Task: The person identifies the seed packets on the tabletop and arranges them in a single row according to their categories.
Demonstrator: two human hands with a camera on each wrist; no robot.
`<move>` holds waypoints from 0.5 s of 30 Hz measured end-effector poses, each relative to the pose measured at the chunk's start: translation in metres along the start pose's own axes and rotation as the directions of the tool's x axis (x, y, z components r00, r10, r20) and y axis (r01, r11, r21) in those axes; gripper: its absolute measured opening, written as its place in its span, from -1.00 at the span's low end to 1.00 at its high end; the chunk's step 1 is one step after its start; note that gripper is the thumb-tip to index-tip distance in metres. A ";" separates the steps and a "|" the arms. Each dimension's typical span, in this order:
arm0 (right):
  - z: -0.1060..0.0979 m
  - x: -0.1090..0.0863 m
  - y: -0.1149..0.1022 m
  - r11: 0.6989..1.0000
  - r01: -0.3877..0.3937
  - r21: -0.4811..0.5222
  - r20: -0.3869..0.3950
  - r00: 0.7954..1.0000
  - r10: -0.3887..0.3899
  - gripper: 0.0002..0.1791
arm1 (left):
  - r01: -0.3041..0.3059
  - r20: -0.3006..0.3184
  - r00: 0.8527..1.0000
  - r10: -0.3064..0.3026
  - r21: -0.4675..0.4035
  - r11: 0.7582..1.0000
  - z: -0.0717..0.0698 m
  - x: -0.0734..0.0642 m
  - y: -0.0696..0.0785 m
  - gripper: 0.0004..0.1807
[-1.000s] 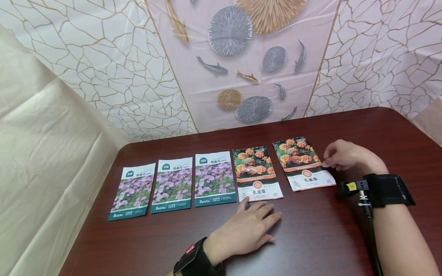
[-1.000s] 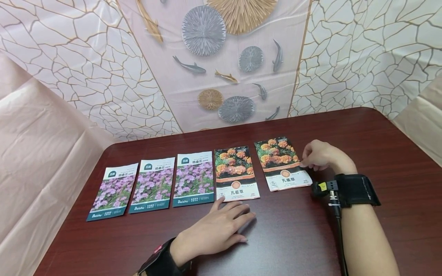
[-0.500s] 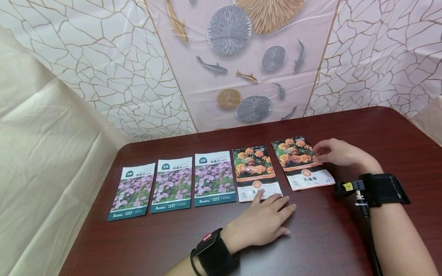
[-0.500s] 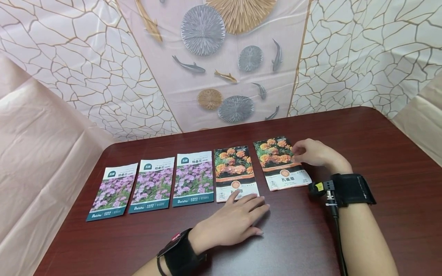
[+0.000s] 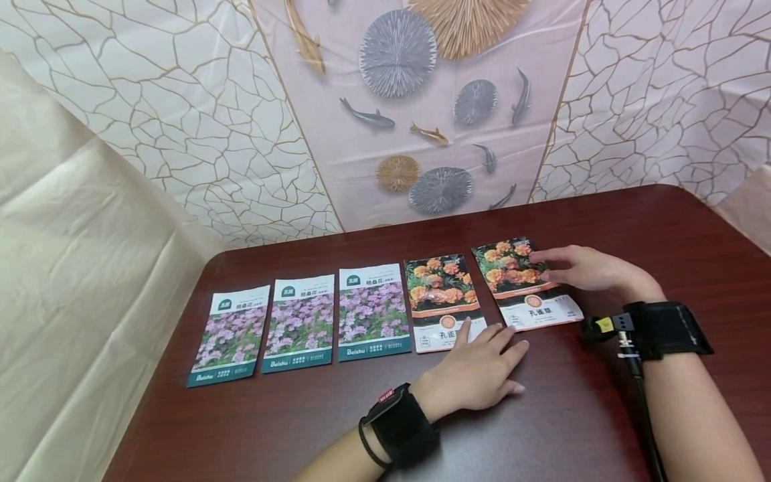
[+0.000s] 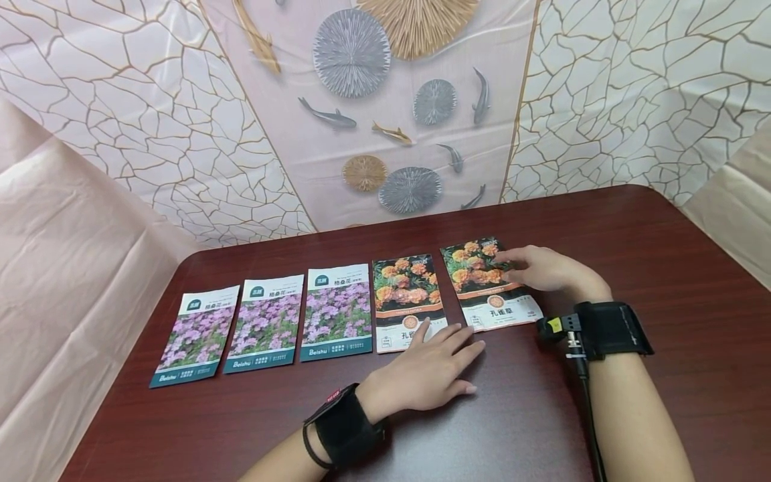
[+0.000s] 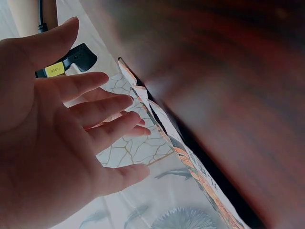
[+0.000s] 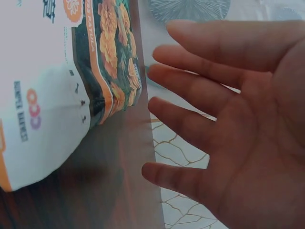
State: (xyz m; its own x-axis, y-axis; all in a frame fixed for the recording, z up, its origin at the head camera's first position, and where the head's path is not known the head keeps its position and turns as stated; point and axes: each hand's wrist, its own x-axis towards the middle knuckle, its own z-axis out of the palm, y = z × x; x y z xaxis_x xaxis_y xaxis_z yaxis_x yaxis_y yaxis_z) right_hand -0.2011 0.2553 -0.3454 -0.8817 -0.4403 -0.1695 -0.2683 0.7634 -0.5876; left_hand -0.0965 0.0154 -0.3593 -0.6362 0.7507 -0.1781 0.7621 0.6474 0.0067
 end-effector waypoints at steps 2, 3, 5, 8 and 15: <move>0.000 0.000 -0.001 1.000 -0.010 0.005 0.031 0.999 0.010 -0.53 | 0.010 0.017 1.000 -0.010 -0.007 1.000 -0.001 0.002 0.000 -0.35; 0.000 0.000 -0.001 1.000 -0.010 0.001 0.048 0.999 0.010 -0.54 | 0.015 0.024 1.000 -0.015 -0.010 1.000 -0.001 0.002 0.001 -0.35; 0.000 -0.001 -0.001 1.000 -0.024 -0.005 0.080 0.996 0.025 -0.53 | 0.025 0.038 0.999 -0.024 -0.016 1.000 -0.001 0.004 0.001 -0.35; 0.001 -0.001 -0.002 1.000 -0.022 -0.007 0.125 0.992 0.023 -0.52 | 0.041 0.068 0.997 -0.040 -0.019 0.999 -0.002 0.008 0.002 -0.34; 0.000 -0.002 -0.003 1.000 -0.003 -0.008 0.178 0.984 0.005 -0.49 | 0.090 0.126 0.988 -0.090 0.003 0.996 -0.003 0.014 0.005 -0.32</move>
State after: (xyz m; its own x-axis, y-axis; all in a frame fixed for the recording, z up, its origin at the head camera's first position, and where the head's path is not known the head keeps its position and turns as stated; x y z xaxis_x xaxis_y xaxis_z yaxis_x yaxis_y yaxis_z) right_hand -0.1989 0.2541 -0.3435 -0.8001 -0.5136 -0.3101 -0.2685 0.7688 -0.5805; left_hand -0.1026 0.0297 -0.3588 -0.6817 0.6672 -0.3004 0.7021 0.7120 -0.0119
